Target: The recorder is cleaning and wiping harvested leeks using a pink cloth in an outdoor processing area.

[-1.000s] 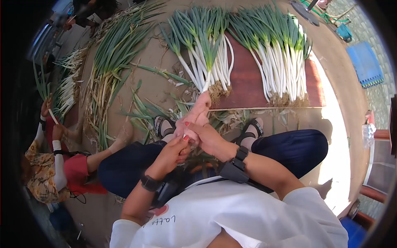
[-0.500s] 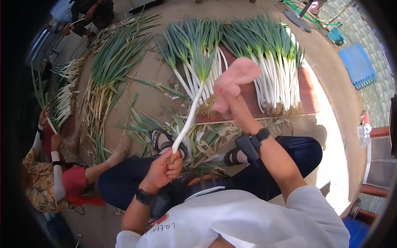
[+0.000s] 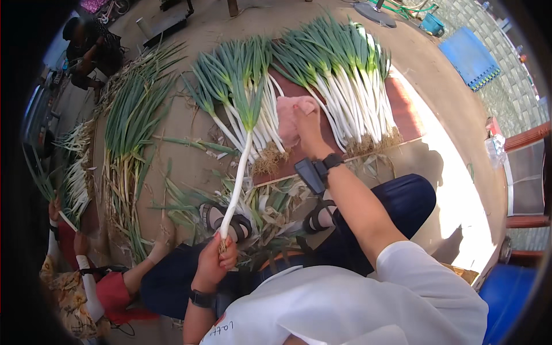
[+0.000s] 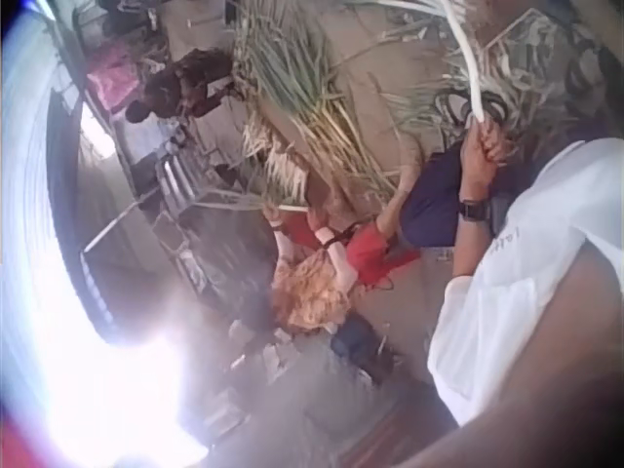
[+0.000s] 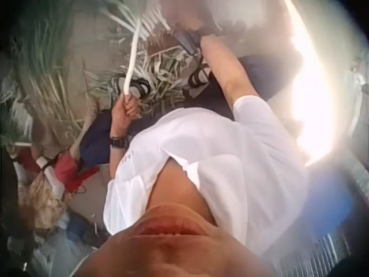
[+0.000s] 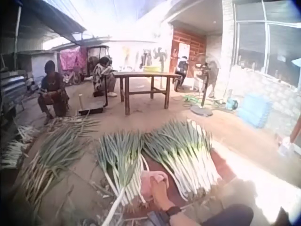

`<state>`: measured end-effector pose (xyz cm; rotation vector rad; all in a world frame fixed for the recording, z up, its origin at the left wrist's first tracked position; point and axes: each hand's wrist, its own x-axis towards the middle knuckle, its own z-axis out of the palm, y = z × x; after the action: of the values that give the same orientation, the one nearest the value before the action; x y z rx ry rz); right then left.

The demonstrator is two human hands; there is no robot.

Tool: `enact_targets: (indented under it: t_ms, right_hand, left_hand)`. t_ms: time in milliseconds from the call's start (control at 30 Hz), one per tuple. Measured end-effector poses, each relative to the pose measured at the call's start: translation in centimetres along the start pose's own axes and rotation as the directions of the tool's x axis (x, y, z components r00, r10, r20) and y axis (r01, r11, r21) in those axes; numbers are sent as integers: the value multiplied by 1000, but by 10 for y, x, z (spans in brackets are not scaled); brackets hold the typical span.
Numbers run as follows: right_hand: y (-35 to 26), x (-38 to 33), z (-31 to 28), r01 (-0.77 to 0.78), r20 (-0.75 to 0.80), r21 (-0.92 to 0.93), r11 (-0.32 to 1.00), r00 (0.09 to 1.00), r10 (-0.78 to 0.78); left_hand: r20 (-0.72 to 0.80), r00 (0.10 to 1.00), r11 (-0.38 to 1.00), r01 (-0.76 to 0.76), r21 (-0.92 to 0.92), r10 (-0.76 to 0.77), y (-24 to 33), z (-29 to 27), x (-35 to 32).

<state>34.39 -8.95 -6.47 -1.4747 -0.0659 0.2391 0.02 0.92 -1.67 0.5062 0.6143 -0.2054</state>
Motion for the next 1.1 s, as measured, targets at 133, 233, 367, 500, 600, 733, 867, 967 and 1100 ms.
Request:
enact_targets:
  t_ms: [133, 233, 367, 500, 600, 733, 867, 967, 1100]
  right_hand:
    - [-6, 32, -43, 8, 61, -254, 967, 998, 8]
    - [21, 20, -55, 487, 429, -518, 704, 859, -279]
    - [98, 20, -79, 316, 424, -857, 407, 881, 209]
    - [89, -26, -42, -4, 473, -796, 605, 618, 627]
    - [63, -78, -13, -710, 608, -250, 658, 413, 678]
    - [38, -124, -2, -865, 625, 260, 429, 490, 608]
    - [-31, -146, -6, -805, 705, 150, 573, 494, 509]
    - [-70, -142, -6, -741, 660, 145, 655, 566, 494]
    - [-121, -113, -21, -620, 600, 168, 766, 681, 420]
  left_hand:
    - [43, 999, 979, 12, -205, -3, 5, -4, 9]
    - [104, 995, 980, 12, -200, 9, 2, -8, 12]
    - [162, 987, 981, 15, -195, 17, 0, -4, 17]
    - [158, 987, 989, 61, -132, -39, -3, 4, 17]
    - [204, 977, 997, 74, -36, -66, -5, 18, 19]
    - [277, 955, 994, 112, -9, -105, -5, 33, 23]
    - [363, 923, 992, 121, 35, -125, 2, 62, 19]
    - [387, 905, 970, 96, 225, -179, 14, 91, 21]
    - [390, 900, 863, -33, 505, -193, 33, 123, 30]
